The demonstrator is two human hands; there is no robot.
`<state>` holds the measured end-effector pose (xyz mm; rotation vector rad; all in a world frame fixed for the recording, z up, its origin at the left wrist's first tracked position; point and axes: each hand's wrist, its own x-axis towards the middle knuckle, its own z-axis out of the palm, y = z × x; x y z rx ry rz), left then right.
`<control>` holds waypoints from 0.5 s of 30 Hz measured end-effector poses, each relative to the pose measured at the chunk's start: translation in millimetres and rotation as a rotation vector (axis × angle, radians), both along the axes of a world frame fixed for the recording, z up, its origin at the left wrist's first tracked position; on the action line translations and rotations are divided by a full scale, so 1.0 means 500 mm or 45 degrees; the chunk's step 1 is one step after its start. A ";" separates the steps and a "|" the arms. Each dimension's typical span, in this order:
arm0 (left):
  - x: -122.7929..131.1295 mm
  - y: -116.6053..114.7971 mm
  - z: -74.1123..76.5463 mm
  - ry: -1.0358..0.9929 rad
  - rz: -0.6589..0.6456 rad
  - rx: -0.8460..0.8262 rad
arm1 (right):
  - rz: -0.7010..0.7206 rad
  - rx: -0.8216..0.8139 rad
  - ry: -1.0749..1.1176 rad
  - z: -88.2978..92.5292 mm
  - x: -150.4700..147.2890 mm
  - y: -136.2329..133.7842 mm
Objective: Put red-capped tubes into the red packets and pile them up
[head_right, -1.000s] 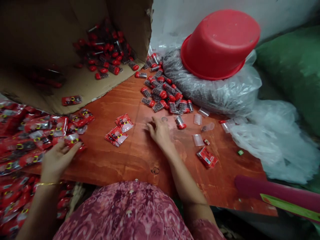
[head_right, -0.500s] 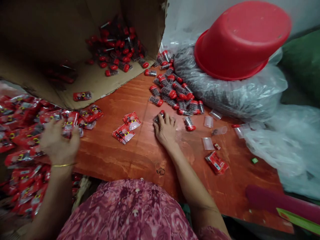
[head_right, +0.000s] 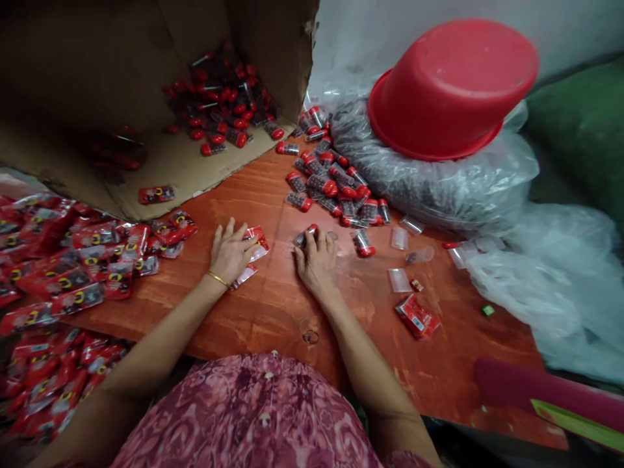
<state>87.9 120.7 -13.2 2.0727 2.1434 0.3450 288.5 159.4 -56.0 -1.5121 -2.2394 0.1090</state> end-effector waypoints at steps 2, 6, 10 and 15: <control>0.002 -0.005 -0.003 -0.011 0.009 0.025 | 0.008 0.025 0.024 0.004 0.001 -0.002; 0.002 -0.005 -0.002 -0.087 0.040 0.115 | 0.036 0.092 0.179 0.025 -0.001 -0.021; 0.012 -0.014 0.024 -0.164 0.103 0.357 | 0.158 -0.177 0.709 0.061 -0.042 -0.062; 0.051 -0.042 0.058 -0.274 0.023 0.508 | 0.219 -0.730 1.395 0.098 -0.107 -0.076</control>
